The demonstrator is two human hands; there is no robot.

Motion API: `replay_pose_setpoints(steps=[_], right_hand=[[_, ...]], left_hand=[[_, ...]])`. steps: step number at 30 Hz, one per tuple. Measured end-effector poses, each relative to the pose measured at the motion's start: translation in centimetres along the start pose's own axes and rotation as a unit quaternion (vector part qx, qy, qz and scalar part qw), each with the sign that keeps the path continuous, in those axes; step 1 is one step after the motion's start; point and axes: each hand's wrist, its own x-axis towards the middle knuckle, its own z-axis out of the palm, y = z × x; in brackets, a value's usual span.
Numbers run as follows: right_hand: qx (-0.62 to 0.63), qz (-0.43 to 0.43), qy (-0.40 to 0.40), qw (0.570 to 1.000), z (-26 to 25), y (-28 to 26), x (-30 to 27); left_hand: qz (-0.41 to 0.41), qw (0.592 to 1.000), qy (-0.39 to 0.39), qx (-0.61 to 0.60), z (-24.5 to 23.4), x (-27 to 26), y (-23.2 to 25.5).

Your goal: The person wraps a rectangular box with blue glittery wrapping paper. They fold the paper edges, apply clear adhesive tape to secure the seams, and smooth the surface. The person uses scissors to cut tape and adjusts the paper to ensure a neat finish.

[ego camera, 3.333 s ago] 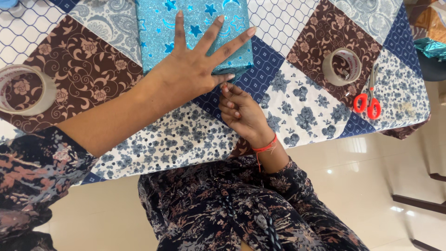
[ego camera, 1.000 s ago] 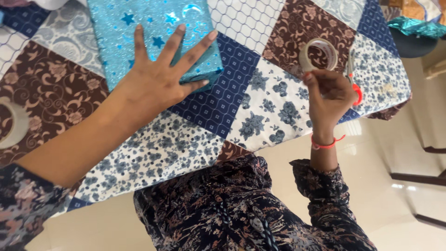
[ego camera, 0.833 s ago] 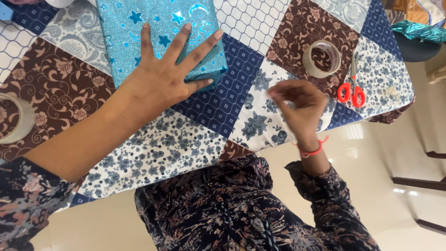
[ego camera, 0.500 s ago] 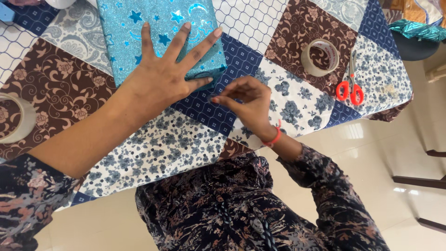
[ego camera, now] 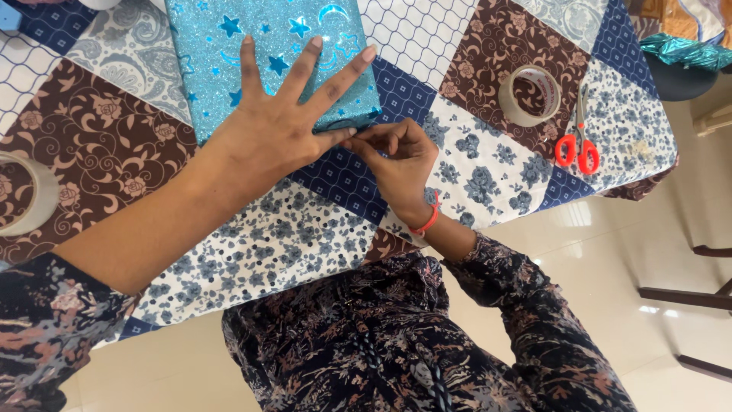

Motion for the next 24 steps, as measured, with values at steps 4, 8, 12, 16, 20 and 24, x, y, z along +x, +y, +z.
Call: replay_pose_setpoints(steps=[4,8,12,16,20,24], right_hand=[[0.005,0.009,0.011,1.000,0.13,0.22,0.00],[-0.012,0.003,0.020,1.000,0.35,0.25,0.25],[-0.084,-0.021,0.027,0.996,0.40,0.18,0.14],[-0.159,-0.052,0.027,0.986,0.42,-0.06,0.29],[-0.178,-0.057,0.033,0.982,0.48,-0.21,0.39],[-0.169,-0.064,0.021,0.983,0.74,-0.44,0.55]], left_hand=[[0.002,1.000,-0.001,-0.004,-0.21,-0.09,-0.05],[0.002,1.000,0.005,-0.025,-0.45,-0.02,-0.12],[0.011,1.000,-0.014,-0.015,-0.29,-0.06,-0.08],[0.013,0.999,-0.006,-0.031,-0.03,-0.07,-0.11],[0.038,0.992,0.054,-0.104,0.02,0.05,-0.49],[0.074,0.995,-0.070,-0.023,-0.66,0.31,-0.76]])
